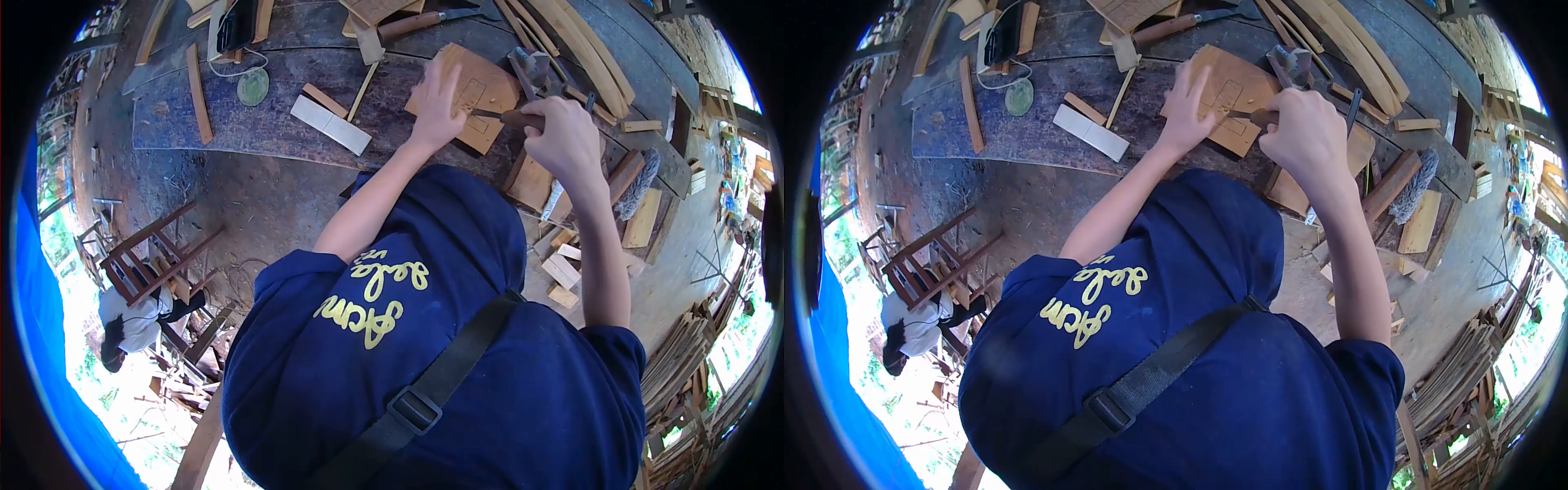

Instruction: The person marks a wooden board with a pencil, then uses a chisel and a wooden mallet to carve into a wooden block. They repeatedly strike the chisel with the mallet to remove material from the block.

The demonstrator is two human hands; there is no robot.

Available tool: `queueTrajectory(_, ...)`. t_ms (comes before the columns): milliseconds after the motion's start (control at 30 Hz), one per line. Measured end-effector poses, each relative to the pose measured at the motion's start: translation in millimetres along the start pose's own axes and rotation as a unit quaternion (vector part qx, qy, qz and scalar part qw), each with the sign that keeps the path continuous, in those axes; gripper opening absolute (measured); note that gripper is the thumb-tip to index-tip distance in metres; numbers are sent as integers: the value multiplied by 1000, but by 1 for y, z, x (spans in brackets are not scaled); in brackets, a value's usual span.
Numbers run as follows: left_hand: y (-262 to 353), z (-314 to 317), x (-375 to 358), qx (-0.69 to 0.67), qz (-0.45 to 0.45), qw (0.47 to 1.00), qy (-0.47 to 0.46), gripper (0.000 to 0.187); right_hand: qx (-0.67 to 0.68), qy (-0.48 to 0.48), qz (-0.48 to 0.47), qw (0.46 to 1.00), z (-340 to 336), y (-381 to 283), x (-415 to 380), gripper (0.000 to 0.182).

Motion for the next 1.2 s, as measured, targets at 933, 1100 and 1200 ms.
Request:
queueTrajectory(933, 118, -39, 61, -296, 178, 900, -267, 9, 74, 107, 621, 773, 171, 238, -137, 70)
queueTrajectory(1100, 119, -40, 67, -307, 199, 898, -246, 9, 21, 110, 642, 759, 167, 245, -138, 69)
queueTrajectory(1200, 118, -43, 71, -297, 205, 904, -231, 10, -21, 79, 657, 749, 174, 263, -143, 69)
Point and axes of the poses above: each hand's wrist, its own x-axis towards the middle knuckle, its own z-axis out of the palm, y = z × x, the point moved 3 cm from there along x, towards the middle knuckle, and after that the axes turned 8 degrees about -y, right-handed, at the moved point
